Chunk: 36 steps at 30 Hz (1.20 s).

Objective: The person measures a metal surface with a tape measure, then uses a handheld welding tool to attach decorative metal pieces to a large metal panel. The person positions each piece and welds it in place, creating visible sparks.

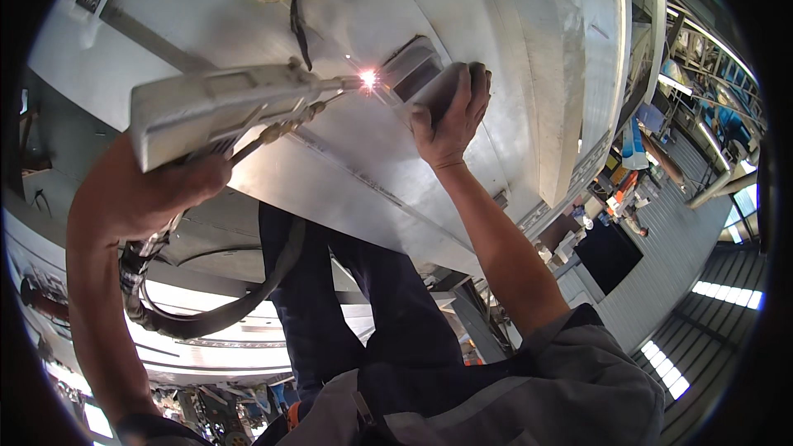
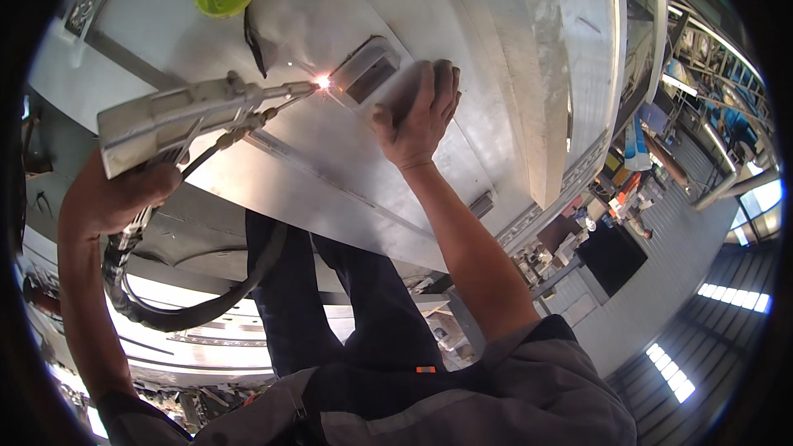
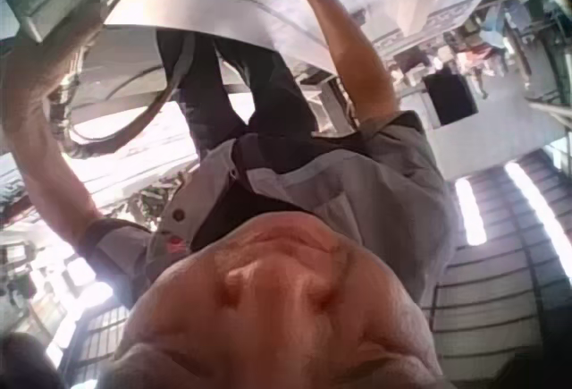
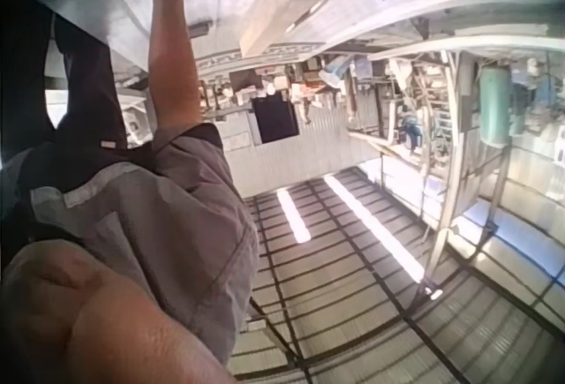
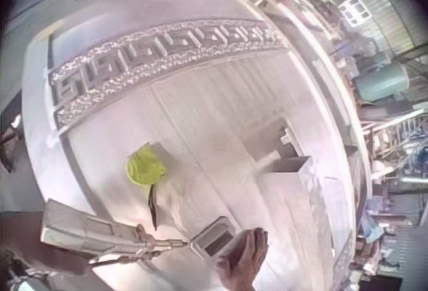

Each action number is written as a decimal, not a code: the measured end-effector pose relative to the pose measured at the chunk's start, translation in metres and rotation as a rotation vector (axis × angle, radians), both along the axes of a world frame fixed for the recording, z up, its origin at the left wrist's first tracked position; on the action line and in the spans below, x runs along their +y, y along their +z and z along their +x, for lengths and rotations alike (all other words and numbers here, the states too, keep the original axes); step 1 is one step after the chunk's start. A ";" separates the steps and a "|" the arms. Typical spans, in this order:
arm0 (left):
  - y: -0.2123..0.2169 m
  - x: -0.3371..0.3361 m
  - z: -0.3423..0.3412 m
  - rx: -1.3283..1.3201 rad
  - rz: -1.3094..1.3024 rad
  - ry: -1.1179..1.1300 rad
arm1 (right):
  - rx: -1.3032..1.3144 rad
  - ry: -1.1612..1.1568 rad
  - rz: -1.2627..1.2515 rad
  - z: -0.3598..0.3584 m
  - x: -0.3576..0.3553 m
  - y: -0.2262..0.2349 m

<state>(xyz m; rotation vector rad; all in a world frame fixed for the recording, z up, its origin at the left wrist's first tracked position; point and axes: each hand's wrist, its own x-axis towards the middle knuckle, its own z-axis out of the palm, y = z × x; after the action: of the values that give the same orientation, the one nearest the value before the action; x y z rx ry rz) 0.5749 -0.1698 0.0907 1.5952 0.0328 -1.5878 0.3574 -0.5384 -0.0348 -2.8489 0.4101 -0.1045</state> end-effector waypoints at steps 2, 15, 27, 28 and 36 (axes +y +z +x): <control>0.000 0.011 -0.005 -0.021 -0.064 0.131 | -0.008 0.006 0.009 0.000 -0.001 -0.002; -0.020 -0.049 0.036 -0.118 -0.134 0.022 | -0.008 -0.037 0.004 0.000 0.001 -0.004; -0.034 -0.077 0.055 -0.071 -0.131 -0.067 | 0.009 -0.047 -0.011 -0.002 0.002 -0.001; -0.035 -0.076 0.058 -0.098 -0.149 -0.081 | 0.008 -0.046 -0.015 0.000 0.002 -0.001; -0.039 -0.073 0.059 -0.139 -0.197 -0.111 | 0.011 -0.024 -0.028 -0.003 0.000 -0.002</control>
<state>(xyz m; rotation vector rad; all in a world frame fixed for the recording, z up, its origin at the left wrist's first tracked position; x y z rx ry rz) 0.6335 -0.2430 0.0514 1.5697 -0.2833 -1.5088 0.3545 -0.5379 -0.0367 -2.8738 0.4479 -0.1003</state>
